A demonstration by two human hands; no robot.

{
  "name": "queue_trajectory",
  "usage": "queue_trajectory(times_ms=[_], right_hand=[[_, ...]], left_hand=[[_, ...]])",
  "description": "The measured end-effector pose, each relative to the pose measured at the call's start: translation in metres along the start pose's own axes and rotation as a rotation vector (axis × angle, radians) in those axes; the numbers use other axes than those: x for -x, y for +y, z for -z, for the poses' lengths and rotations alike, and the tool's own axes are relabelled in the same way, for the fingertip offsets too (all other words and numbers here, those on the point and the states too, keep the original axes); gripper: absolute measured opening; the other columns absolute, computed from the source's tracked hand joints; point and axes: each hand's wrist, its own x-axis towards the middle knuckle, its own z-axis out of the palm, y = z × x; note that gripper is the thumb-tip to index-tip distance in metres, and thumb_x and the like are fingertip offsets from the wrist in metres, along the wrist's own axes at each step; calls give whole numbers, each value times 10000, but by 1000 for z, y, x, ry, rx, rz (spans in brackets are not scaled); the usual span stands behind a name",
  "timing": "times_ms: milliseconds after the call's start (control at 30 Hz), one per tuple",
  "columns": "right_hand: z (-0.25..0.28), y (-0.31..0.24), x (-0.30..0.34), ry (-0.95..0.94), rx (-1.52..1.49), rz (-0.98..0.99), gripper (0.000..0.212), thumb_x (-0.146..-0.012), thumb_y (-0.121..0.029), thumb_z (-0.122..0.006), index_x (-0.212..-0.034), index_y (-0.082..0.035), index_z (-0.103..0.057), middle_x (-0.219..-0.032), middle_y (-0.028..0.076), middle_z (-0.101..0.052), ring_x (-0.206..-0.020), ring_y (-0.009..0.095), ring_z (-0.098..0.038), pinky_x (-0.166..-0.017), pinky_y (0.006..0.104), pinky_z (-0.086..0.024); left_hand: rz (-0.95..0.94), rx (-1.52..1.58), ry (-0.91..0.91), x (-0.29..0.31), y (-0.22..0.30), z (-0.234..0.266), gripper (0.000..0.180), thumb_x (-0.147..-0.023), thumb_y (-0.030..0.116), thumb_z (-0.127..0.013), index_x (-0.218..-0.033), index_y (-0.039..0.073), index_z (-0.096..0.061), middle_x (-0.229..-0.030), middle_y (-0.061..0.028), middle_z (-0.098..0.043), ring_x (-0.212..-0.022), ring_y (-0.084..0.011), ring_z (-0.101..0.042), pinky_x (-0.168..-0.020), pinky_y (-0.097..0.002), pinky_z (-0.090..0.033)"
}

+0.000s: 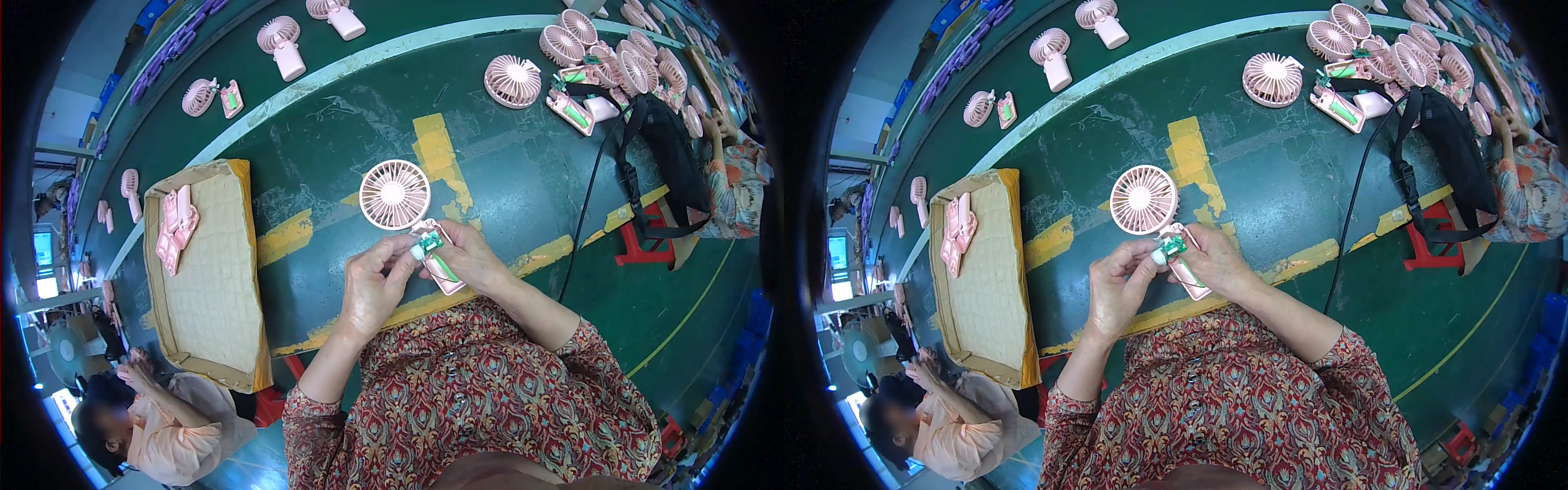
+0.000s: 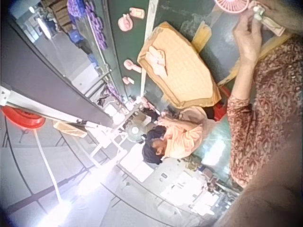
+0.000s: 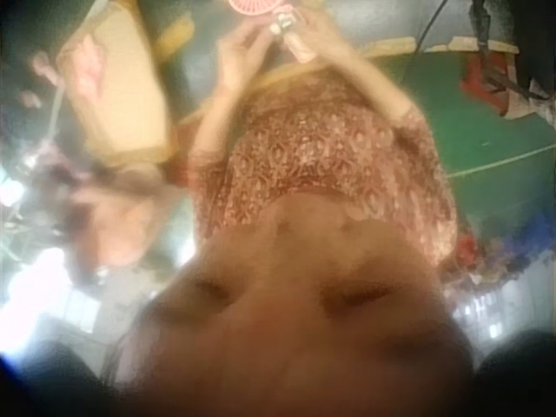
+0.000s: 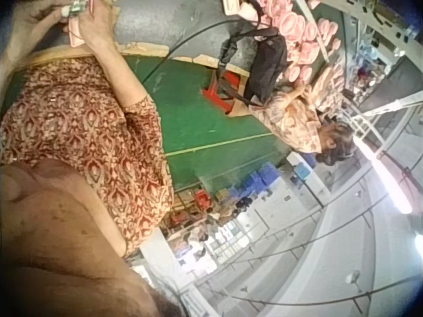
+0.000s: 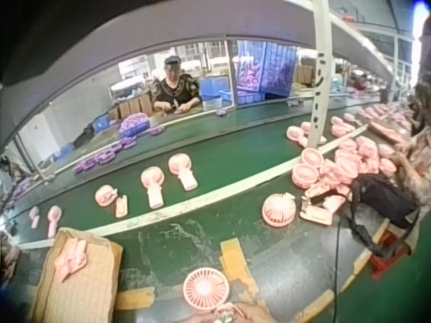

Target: Assembling mini portable fans on a production line by attaching the back cover.

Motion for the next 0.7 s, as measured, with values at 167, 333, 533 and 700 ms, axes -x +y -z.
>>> queue_trajectory(times_ms=[167, 333, 533, 700], right_hand=[[2, 9, -2, -1, 6, 62, 215, -947, -153, -430, -1023, 36, -499, -846, 101, -608, -700, 157, -647, -573, 252, -538], [3, 4, 1, -17, 59, 49, 244, -958, -190, -429, -1024, 34, -500, -857, 104, -612, -696, 155, -648, -566, 245, -529], [3, -4, 6, -57, 61, 12, 305, -961, -268, -446, -1030, 23, -508, -878, 92, -617, -736, 148, -646, -611, 238, -526], [4, -5, 9, -84, -67, -37, 333, -964, -270, -435, -1122, 14, -501, -960, 91, -607, -818, 151, -638, -681, 247, -532]], left_hand=[[-107, -356, -55, -1, 12, 2, 222, -790, -10, -635, -1010, -44, -627, -879, -109, -669, -760, -142, -642, -703, -266, -518], [-280, -488, -29, -5, 1, 2, 196, -790, 8, -622, -981, -37, -625, -881, -168, -653, -749, -258, -652, -663, -310, -517], [-333, -547, 25, -5, -2, 0, 128, -786, 21, -612, -905, -23, -627, -831, -176, -644, -713, -307, -645, -609, -345, -512], [-308, -598, 51, -3, -1, 2, 76, -796, 1, -613, -867, -27, -617, -790, -144, -645, -690, -251, -651, -608, -305, -494]])
